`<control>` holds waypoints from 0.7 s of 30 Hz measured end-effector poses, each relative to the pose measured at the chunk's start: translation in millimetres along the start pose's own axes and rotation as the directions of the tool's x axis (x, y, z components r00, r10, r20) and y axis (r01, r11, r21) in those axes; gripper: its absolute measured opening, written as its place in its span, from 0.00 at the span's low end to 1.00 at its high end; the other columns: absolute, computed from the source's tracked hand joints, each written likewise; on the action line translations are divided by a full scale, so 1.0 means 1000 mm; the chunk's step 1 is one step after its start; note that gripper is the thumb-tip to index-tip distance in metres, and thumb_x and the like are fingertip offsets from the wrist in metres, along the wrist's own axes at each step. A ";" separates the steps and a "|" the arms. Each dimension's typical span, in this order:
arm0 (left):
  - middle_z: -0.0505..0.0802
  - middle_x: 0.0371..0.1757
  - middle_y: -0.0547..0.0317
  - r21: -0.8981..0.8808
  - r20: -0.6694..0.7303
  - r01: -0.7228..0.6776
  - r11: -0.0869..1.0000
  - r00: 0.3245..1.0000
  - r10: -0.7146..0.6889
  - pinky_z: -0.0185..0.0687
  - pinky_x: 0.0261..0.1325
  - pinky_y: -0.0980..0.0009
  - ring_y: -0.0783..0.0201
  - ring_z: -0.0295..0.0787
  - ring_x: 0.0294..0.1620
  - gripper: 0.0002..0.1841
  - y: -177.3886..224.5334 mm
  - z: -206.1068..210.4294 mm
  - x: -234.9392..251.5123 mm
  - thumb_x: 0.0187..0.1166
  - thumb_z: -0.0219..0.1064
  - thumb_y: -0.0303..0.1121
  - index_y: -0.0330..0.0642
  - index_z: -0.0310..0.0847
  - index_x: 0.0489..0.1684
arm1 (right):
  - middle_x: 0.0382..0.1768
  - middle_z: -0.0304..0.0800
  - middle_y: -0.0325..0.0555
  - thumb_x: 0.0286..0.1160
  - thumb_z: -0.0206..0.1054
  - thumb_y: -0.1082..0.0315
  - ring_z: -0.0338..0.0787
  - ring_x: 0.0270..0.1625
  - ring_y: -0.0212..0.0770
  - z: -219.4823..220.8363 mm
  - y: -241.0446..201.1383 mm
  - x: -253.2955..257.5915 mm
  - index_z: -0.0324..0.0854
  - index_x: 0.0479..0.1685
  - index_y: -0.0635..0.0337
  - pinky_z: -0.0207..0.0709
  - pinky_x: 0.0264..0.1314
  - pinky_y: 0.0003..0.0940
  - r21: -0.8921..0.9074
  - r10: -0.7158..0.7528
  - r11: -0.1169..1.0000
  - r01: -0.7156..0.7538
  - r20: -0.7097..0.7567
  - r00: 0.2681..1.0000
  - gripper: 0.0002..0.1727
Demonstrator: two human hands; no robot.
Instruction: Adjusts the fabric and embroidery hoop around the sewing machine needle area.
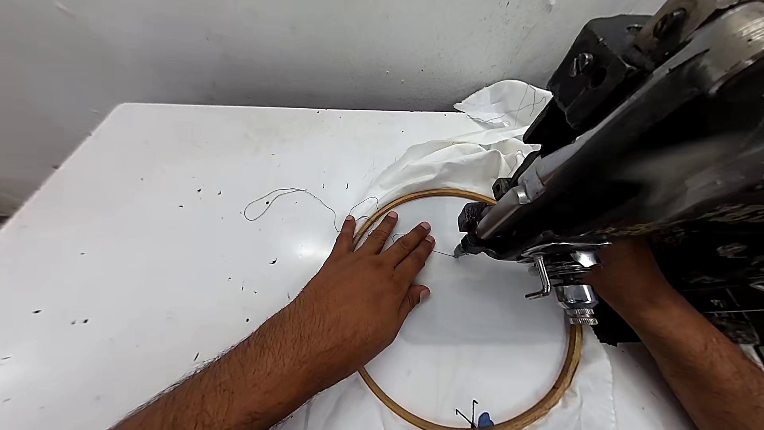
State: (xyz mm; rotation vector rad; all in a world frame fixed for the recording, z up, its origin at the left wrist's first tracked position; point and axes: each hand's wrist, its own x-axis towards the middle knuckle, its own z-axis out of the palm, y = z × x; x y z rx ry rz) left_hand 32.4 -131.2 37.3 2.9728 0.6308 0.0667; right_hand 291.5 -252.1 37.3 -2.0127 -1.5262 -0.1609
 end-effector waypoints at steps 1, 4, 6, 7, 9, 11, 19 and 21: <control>0.68 0.92 0.67 0.000 0.005 0.000 1.000 1.000 0.000 0.49 0.83 0.24 0.49 0.56 0.94 0.32 0.000 -0.001 0.000 0.91 0.40 0.56 0.54 0.65 0.91 | 0.40 0.87 0.50 0.67 0.71 0.60 0.86 0.47 0.33 0.001 0.001 -0.001 0.84 0.44 0.65 0.76 0.51 0.32 0.019 0.021 1.000 -0.021 0.004 1.000 0.16; 0.68 0.92 0.67 -0.001 0.010 0.006 1.000 1.000 -0.006 0.50 0.82 0.24 0.49 0.57 0.94 0.32 0.000 -0.001 -0.001 0.91 0.40 0.56 0.54 0.66 0.91 | 0.41 0.85 0.42 0.66 0.71 0.60 0.82 0.48 0.21 0.005 0.005 -0.005 0.83 0.47 0.62 0.73 0.53 0.19 0.112 0.049 0.993 -0.048 -0.006 0.999 0.17; 0.68 0.92 0.67 0.000 0.009 0.010 1.000 1.000 -0.010 0.50 0.82 0.23 0.49 0.57 0.93 0.32 -0.001 -0.001 -0.001 0.91 0.40 0.56 0.54 0.65 0.91 | 0.39 0.85 0.37 0.65 0.72 0.59 0.82 0.46 0.15 0.008 0.009 -0.006 0.84 0.45 0.59 0.73 0.50 0.13 0.177 0.058 0.983 -0.053 -0.019 0.998 0.16; 0.68 0.92 0.67 -0.002 0.008 0.013 1.000 1.000 -0.013 0.50 0.82 0.23 0.49 0.57 0.93 0.32 -0.001 -0.001 -0.001 0.91 0.40 0.56 0.54 0.65 0.91 | 0.38 0.84 0.36 0.65 0.72 0.59 0.81 0.45 0.14 0.009 0.009 -0.006 0.84 0.45 0.59 0.73 0.50 0.13 0.193 0.061 0.980 -0.056 -0.020 0.998 0.15; 0.68 0.92 0.68 -0.006 0.010 0.019 1.000 1.000 -0.019 0.50 0.83 0.24 0.50 0.56 0.94 0.32 -0.002 0.000 -0.001 0.91 0.40 0.56 0.54 0.65 0.91 | 0.39 0.85 0.37 0.66 0.71 0.58 0.82 0.46 0.16 0.010 0.010 -0.006 0.83 0.46 0.60 0.73 0.51 0.15 0.180 0.059 0.982 -0.056 -0.013 0.998 0.16; 0.67 0.92 0.68 -0.001 0.013 0.016 1.000 1.000 -0.016 0.49 0.84 0.24 0.50 0.56 0.94 0.33 -0.003 0.001 0.001 0.92 0.39 0.56 0.54 0.64 0.91 | 0.40 0.86 0.42 0.67 0.70 0.57 0.83 0.48 0.22 0.010 0.012 -0.006 0.84 0.46 0.61 0.74 0.52 0.21 0.134 0.034 0.991 -0.031 -0.015 0.999 0.17; 0.67 0.93 0.68 -0.002 0.008 -0.003 1.000 1.000 0.003 0.47 0.85 0.24 0.50 0.55 0.94 0.33 -0.001 0.002 0.001 0.92 0.39 0.56 0.54 0.65 0.91 | 0.42 0.88 0.47 0.69 0.71 0.55 0.86 0.49 0.29 0.003 0.008 0.000 0.85 0.46 0.61 0.76 0.53 0.28 0.035 0.011 0.999 -0.011 -0.007 1.000 0.18; 0.66 0.93 0.69 0.000 0.027 0.001 1.000 1.000 -0.001 0.47 0.84 0.24 0.50 0.54 0.94 0.32 0.000 0.000 0.001 0.92 0.39 0.56 0.54 0.64 0.91 | 0.41 0.86 0.44 0.67 0.72 0.57 0.83 0.48 0.24 0.003 0.005 -0.002 0.84 0.46 0.61 0.74 0.52 0.23 0.070 0.050 0.996 -0.049 -0.005 0.999 0.17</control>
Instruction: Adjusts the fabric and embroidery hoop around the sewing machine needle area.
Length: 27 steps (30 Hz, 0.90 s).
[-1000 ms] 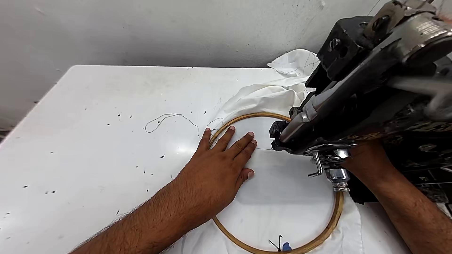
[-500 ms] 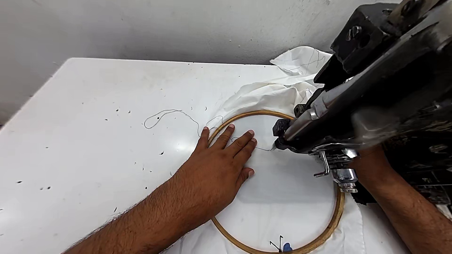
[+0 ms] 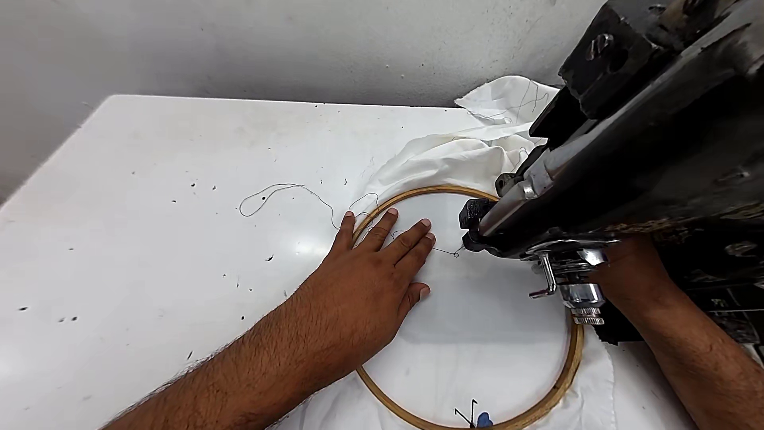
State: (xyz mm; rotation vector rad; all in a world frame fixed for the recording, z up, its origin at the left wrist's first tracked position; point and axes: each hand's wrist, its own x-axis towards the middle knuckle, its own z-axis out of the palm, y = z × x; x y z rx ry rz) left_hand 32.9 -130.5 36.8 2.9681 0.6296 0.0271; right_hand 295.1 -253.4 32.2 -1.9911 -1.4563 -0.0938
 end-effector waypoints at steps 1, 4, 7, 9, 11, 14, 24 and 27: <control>0.66 0.93 0.69 0.003 0.008 0.004 1.000 1.000 -0.004 0.47 0.84 0.24 0.50 0.54 0.95 0.32 0.000 -0.001 -0.001 0.92 0.39 0.56 0.55 0.64 0.92 | 0.40 0.85 0.41 0.65 0.72 0.58 0.82 0.47 0.20 0.000 -0.001 -0.001 0.83 0.47 0.61 0.73 0.52 0.20 0.023 0.030 0.999 -0.030 0.003 1.000 0.17; 0.67 0.92 0.68 0.002 -0.006 0.008 1.000 1.000 -0.008 0.49 0.83 0.24 0.49 0.55 0.94 0.32 -0.001 -0.001 -0.002 0.91 0.39 0.56 0.54 0.65 0.91 | 0.39 0.85 0.41 0.65 0.72 0.60 0.82 0.46 0.20 0.004 0.000 -0.004 0.83 0.46 0.62 0.73 0.50 0.18 0.071 0.027 0.997 -0.026 -0.009 1.000 0.16; 0.67 0.92 0.68 -0.005 -0.005 0.017 1.000 1.000 -0.017 0.49 0.83 0.24 0.49 0.56 0.94 0.32 -0.002 -0.001 -0.001 0.91 0.40 0.56 0.54 0.64 0.91 | 0.40 0.86 0.43 0.66 0.71 0.60 0.84 0.46 0.24 0.006 0.002 -0.005 0.83 0.47 0.62 0.75 0.51 0.23 0.061 0.042 0.997 -0.042 0.010 0.999 0.16; 0.67 0.93 0.68 -0.008 -0.004 0.018 1.000 1.000 -0.018 0.48 0.84 0.24 0.50 0.55 0.94 0.33 -0.002 -0.001 0.000 0.92 0.39 0.56 0.54 0.64 0.92 | 0.39 0.87 0.47 0.66 0.71 0.61 0.85 0.46 0.29 0.006 0.003 -0.005 0.84 0.45 0.64 0.76 0.50 0.28 0.031 0.040 0.999 -0.041 0.013 0.999 0.16; 0.66 0.93 0.67 -0.005 -0.012 0.010 1.000 1.000 -0.010 0.47 0.84 0.24 0.49 0.55 0.94 0.33 -0.003 0.000 0.001 0.92 0.38 0.56 0.53 0.64 0.92 | 0.39 0.86 0.48 0.67 0.70 0.59 0.85 0.46 0.30 0.004 0.002 -0.004 0.84 0.45 0.64 0.76 0.49 0.29 0.002 0.039 0.999 -0.039 0.016 0.999 0.16; 0.67 0.93 0.67 -0.003 -0.035 -0.006 1.000 0.999 0.006 0.46 0.84 0.23 0.49 0.55 0.94 0.33 -0.002 0.003 0.002 0.92 0.38 0.56 0.53 0.65 0.91 | 0.40 0.86 0.49 0.68 0.70 0.57 0.84 0.47 0.30 0.000 0.000 -0.001 0.83 0.45 0.65 0.74 0.51 0.29 -0.025 0.004 1.000 -0.004 0.006 1.000 0.19; 0.66 0.93 0.68 0.004 0.015 0.015 1.000 1.000 -0.015 0.49 0.84 0.24 0.49 0.55 0.94 0.32 -0.001 -0.003 -0.002 0.91 0.40 0.55 0.54 0.64 0.92 | 0.38 0.82 0.33 0.64 0.72 0.60 0.79 0.45 0.11 0.003 -0.003 -0.005 0.82 0.47 0.59 0.71 0.49 0.10 0.109 0.083 0.991 -0.083 0.012 0.997 0.16; 0.66 0.93 0.68 0.002 0.006 0.015 1.000 1.000 -0.015 0.48 0.84 0.25 0.50 0.55 0.94 0.33 -0.003 -0.002 0.000 0.91 0.39 0.56 0.54 0.64 0.92 | 0.38 0.84 0.37 0.65 0.72 0.60 0.80 0.45 0.15 0.003 0.000 -0.006 0.83 0.46 0.61 0.71 0.50 0.13 0.092 0.069 0.993 -0.072 0.030 0.997 0.16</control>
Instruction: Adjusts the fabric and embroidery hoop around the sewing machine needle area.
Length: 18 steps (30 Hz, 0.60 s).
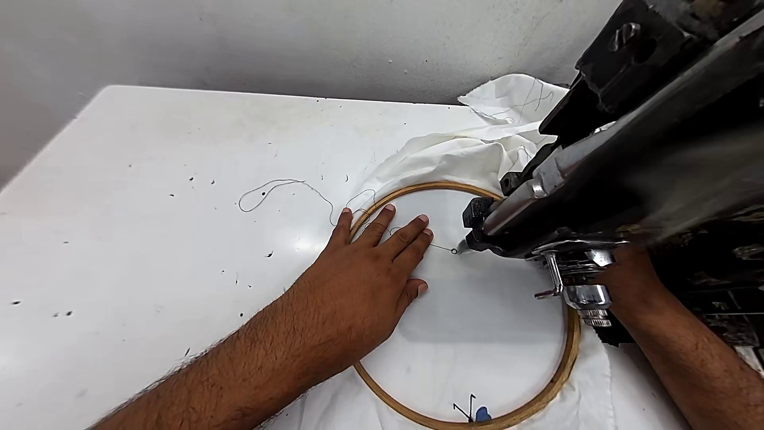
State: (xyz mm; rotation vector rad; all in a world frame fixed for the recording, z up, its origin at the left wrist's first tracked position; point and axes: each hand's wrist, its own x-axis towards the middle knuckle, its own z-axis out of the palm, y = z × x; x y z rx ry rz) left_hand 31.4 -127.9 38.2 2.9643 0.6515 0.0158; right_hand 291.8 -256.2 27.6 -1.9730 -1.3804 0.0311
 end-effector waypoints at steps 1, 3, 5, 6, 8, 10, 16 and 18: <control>0.66 0.93 0.68 -0.002 -0.002 0.001 1.000 1.000 -0.001 0.47 0.85 0.25 0.50 0.55 0.94 0.33 0.000 0.001 0.001 0.92 0.38 0.56 0.54 0.64 0.92 | 0.38 0.84 0.39 0.65 0.72 0.60 0.81 0.45 0.17 0.000 0.002 0.001 0.83 0.45 0.61 0.72 0.50 0.15 -0.011 -0.013 1.000 0.013 0.000 1.000 0.16; 0.66 0.93 0.68 0.002 -0.016 -0.006 1.000 1.000 0.006 0.46 0.85 0.25 0.50 0.55 0.94 0.33 0.000 0.003 0.002 0.92 0.37 0.56 0.54 0.64 0.92 | 0.38 0.84 0.39 0.66 0.71 0.58 0.82 0.45 0.19 -0.002 0.002 0.002 0.83 0.44 0.60 0.73 0.49 0.18 -0.049 -0.006 0.999 0.006 0.003 1.000 0.16; 0.66 0.93 0.68 0.003 -0.019 -0.017 1.000 1.000 0.017 0.46 0.85 0.24 0.50 0.54 0.94 0.33 0.000 0.004 0.003 0.92 0.37 0.56 0.53 0.64 0.92 | 0.41 0.86 0.46 0.68 0.70 0.57 0.84 0.47 0.28 -0.004 -0.002 0.003 0.83 0.47 0.64 0.75 0.51 0.28 -0.089 -0.005 0.996 0.005 0.000 1.000 0.18; 0.66 0.93 0.68 -0.001 -0.018 -0.022 1.000 1.000 0.022 0.45 0.85 0.24 0.50 0.54 0.94 0.33 0.001 0.004 0.003 0.92 0.37 0.56 0.53 0.64 0.92 | 0.42 0.86 0.48 0.68 0.71 0.57 0.84 0.48 0.30 -0.005 -0.003 0.004 0.83 0.47 0.64 0.76 0.52 0.30 -0.110 -0.026 0.994 0.025 -0.008 1.000 0.19; 0.66 0.93 0.67 -0.008 -0.015 -0.026 1.000 1.000 0.026 0.46 0.85 0.24 0.49 0.54 0.94 0.33 0.002 0.004 0.002 0.92 0.37 0.55 0.53 0.64 0.92 | 0.42 0.87 0.50 0.68 0.71 0.57 0.85 0.50 0.32 -0.004 -0.002 0.006 0.83 0.47 0.65 0.76 0.54 0.31 -0.130 -0.072 0.989 0.069 -0.024 0.997 0.19; 0.65 0.93 0.68 -0.007 0.001 -0.020 1.000 1.000 0.020 0.47 0.85 0.24 0.50 0.54 0.95 0.33 0.003 0.002 0.000 0.92 0.38 0.56 0.53 0.63 0.92 | 0.42 0.86 0.47 0.68 0.70 0.57 0.84 0.49 0.28 -0.004 -0.003 0.005 0.83 0.47 0.64 0.75 0.53 0.28 -0.119 -0.058 0.991 0.055 -0.025 0.998 0.18; 0.66 0.93 0.68 0.003 0.013 0.001 1.000 1.000 -0.001 0.50 0.84 0.26 0.49 0.55 0.94 0.32 0.002 -0.002 -0.002 0.91 0.40 0.55 0.54 0.64 0.92 | 0.39 0.81 0.35 0.65 0.71 0.61 0.78 0.45 0.12 0.000 -0.004 -0.001 0.81 0.47 0.61 0.70 0.49 0.11 0.008 0.028 1.000 -0.028 -0.005 1.000 0.16; 0.65 0.93 0.68 0.000 0.013 0.003 1.000 1.000 -0.003 0.50 0.85 0.26 0.50 0.55 0.94 0.33 0.001 -0.002 -0.002 0.91 0.39 0.56 0.54 0.64 0.92 | 0.39 0.82 0.36 0.65 0.72 0.62 0.79 0.45 0.13 0.000 -0.003 -0.001 0.81 0.47 0.61 0.70 0.49 0.12 0.026 0.034 0.999 -0.034 -0.001 0.999 0.16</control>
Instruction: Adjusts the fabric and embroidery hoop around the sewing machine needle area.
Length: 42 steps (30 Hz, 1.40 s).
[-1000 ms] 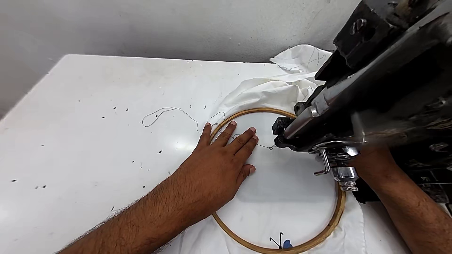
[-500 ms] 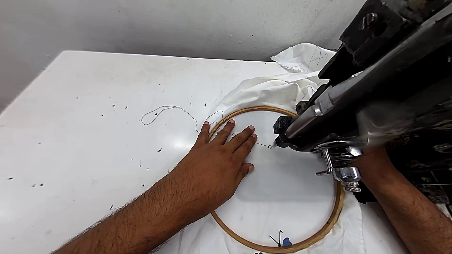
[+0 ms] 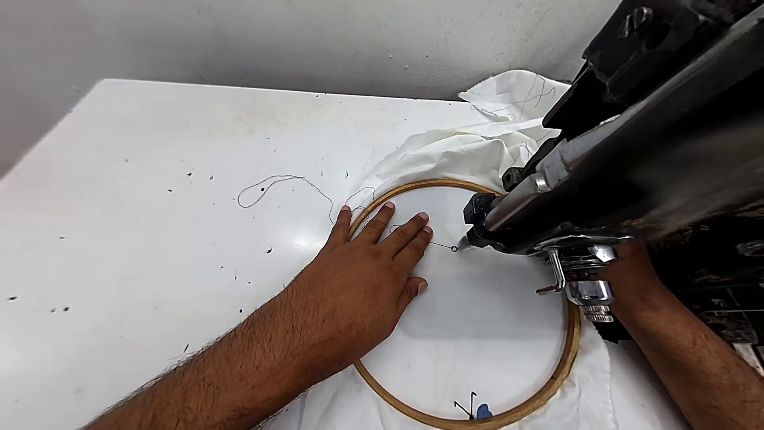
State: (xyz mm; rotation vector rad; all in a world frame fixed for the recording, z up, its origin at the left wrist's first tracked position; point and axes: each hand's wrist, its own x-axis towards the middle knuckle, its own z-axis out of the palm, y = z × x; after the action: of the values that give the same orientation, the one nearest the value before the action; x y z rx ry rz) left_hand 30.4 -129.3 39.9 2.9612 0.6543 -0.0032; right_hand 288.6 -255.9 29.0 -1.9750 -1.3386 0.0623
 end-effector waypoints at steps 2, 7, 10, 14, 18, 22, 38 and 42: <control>0.66 0.93 0.67 -0.007 -0.007 -0.004 1.000 1.000 0.004 0.49 0.84 0.25 0.49 0.55 0.94 0.33 -0.001 0.001 0.001 0.91 0.39 0.56 0.53 0.64 0.92 | 0.39 0.82 0.38 0.66 0.71 0.62 0.80 0.46 0.15 0.000 0.001 0.001 0.82 0.47 0.62 0.71 0.50 0.13 -0.022 -0.024 0.999 0.024 -0.001 1.000 0.16; 0.65 0.94 0.68 -0.008 -0.011 -0.014 1.000 1.000 0.014 0.44 0.86 0.25 0.50 0.53 0.95 0.33 0.001 0.004 0.004 0.92 0.38 0.55 0.53 0.62 0.92 | 0.40 0.86 0.43 0.67 0.72 0.55 0.84 0.47 0.25 -0.003 0.003 0.005 0.84 0.46 0.61 0.75 0.51 0.26 -0.099 -0.050 0.994 0.049 -0.008 0.999 0.18; 0.65 0.93 0.67 -0.002 -0.014 -0.026 1.000 1.000 0.026 0.45 0.85 0.24 0.50 0.54 0.95 0.33 0.002 0.004 0.003 0.92 0.38 0.55 0.52 0.63 0.92 | 0.39 0.85 0.41 0.67 0.72 0.56 0.82 0.46 0.22 -0.005 -0.001 0.006 0.83 0.45 0.61 0.74 0.51 0.22 -0.108 -0.054 0.993 0.052 -0.009 0.999 0.17; 0.66 0.93 0.68 0.001 -0.004 -0.016 1.000 1.000 0.016 0.48 0.85 0.25 0.50 0.55 0.94 0.32 0.003 0.001 -0.001 0.91 0.39 0.55 0.53 0.64 0.91 | 0.40 0.83 0.37 0.65 0.72 0.57 0.81 0.47 0.17 -0.003 -0.004 0.003 0.82 0.48 0.59 0.73 0.51 0.18 -0.064 -0.008 0.998 0.008 -0.005 1.000 0.18; 0.66 0.93 0.67 0.002 0.003 -0.003 1.000 1.000 0.003 0.51 0.84 0.26 0.48 0.56 0.94 0.32 0.001 -0.001 -0.001 0.91 0.40 0.55 0.53 0.64 0.91 | 0.38 0.81 0.38 0.64 0.71 0.64 0.79 0.44 0.15 0.000 -0.004 -0.001 0.80 0.48 0.63 0.70 0.49 0.14 -0.032 0.016 0.999 -0.016 0.003 1.000 0.16; 0.66 0.93 0.67 -0.007 -0.003 -0.004 1.000 1.000 0.004 0.50 0.84 0.25 0.48 0.56 0.94 0.33 -0.002 0.001 0.001 0.91 0.39 0.55 0.53 0.63 0.92 | 0.39 0.83 0.44 0.66 0.71 0.65 0.81 0.45 0.22 -0.001 -0.001 -0.001 0.82 0.47 0.65 0.72 0.50 0.19 -0.069 -0.002 0.998 0.004 0.021 1.000 0.15; 0.65 0.93 0.67 0.008 0.011 -0.006 1.000 1.000 0.006 0.50 0.84 0.25 0.48 0.55 0.94 0.33 0.002 -0.001 -0.002 0.92 0.39 0.55 0.52 0.63 0.92 | 0.40 0.82 0.33 0.65 0.72 0.63 0.78 0.46 0.10 -0.001 -0.003 -0.001 0.81 0.50 0.60 0.71 0.51 0.09 -0.003 0.013 1.000 -0.013 0.006 1.000 0.16; 0.65 0.93 0.67 -0.001 -0.006 -0.004 1.000 1.000 0.004 0.50 0.84 0.25 0.48 0.55 0.94 0.32 -0.001 0.000 0.000 0.92 0.39 0.55 0.53 0.63 0.92 | 0.40 0.81 0.36 0.66 0.72 0.64 0.79 0.45 0.13 -0.001 -0.003 -0.001 0.80 0.50 0.60 0.71 0.49 0.12 -0.018 0.075 0.997 -0.074 0.032 0.997 0.16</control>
State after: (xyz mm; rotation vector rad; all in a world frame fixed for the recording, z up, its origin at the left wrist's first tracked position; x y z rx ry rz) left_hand 30.4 -128.6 39.5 2.9627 0.6486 0.0060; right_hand 286.1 -257.1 31.2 -2.0456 -1.2897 0.1199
